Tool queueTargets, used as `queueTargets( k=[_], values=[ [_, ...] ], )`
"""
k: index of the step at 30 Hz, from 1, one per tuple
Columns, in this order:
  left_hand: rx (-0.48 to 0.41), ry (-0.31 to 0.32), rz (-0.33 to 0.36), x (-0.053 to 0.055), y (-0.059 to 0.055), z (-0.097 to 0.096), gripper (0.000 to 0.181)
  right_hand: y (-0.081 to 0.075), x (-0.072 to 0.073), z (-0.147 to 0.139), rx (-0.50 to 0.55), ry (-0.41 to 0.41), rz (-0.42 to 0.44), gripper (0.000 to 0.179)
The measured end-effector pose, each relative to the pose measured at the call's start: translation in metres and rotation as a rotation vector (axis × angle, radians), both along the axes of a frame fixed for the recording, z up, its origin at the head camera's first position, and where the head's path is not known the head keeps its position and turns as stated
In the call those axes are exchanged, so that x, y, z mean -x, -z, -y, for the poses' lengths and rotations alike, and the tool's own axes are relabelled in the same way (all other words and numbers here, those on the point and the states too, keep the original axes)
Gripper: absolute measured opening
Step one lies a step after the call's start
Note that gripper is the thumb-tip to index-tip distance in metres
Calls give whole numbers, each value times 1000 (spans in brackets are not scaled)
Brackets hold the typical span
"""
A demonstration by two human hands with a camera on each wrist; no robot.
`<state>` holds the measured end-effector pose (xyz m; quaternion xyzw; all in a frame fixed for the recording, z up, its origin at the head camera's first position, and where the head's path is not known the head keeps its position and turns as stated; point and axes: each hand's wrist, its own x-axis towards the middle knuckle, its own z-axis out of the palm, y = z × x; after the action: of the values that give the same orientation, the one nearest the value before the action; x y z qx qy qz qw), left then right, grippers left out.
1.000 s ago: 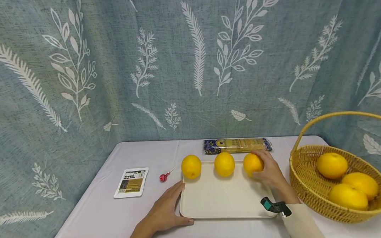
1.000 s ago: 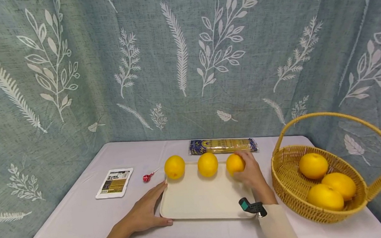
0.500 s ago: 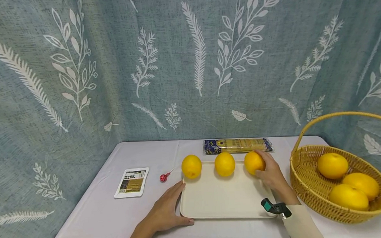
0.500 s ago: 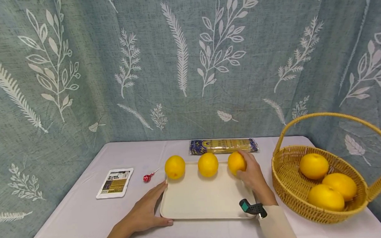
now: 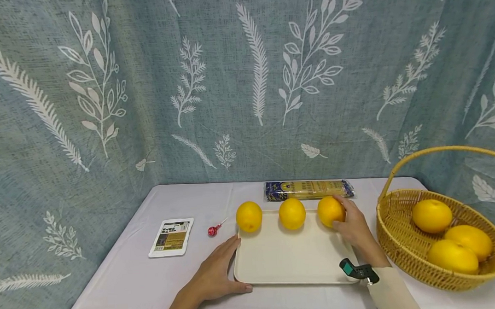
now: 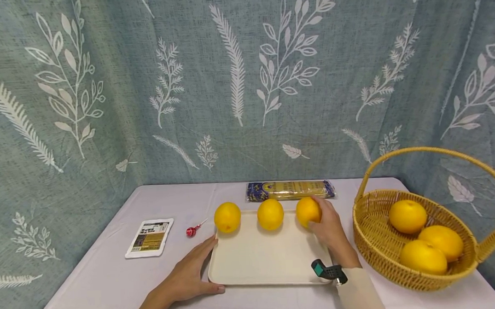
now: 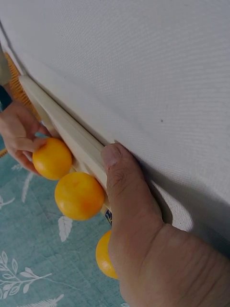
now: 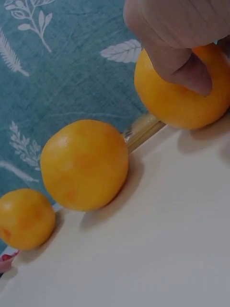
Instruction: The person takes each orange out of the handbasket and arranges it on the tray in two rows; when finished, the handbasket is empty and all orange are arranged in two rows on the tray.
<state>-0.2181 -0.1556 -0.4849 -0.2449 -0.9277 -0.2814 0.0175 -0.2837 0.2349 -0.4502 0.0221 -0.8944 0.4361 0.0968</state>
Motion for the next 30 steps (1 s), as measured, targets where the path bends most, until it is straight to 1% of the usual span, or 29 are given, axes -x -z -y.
queueTargets(
  k=[6,11,13,15,18,20,22,25,27,30],
  values=[
    [-7,6,2,1,0,-1,121,-4,-3,-6,-21,-5,-16,82],
    [0,2,1,1,0,-3,120,-20,-9,-10,-13,1,5,83],
    [-2,2,-2,1,0,-4,120,-29,-13,-14,-17,2,1,79],
    [-2,5,-11,2,-1,-5,120,-38,-17,-19,-10,2,-27,72],
    [-7,11,-17,3,-2,-5,119,-52,-25,-31,3,-15,-81,56],
    [-10,13,-18,4,-2,-5,119,-61,-32,-40,-11,-16,-106,47],
    [-11,14,-17,4,-2,-5,119,-70,-40,-49,-37,0,-116,40],
    [-13,15,-20,5,-3,-4,120,-78,-49,-62,-82,60,-134,35],
    [-14,11,-17,3,-2,-3,121,-78,-52,-70,-89,105,-145,33],
    [-9,0,-2,0,0,-1,122,-73,-55,-85,-89,176,-141,34]
  ],
)
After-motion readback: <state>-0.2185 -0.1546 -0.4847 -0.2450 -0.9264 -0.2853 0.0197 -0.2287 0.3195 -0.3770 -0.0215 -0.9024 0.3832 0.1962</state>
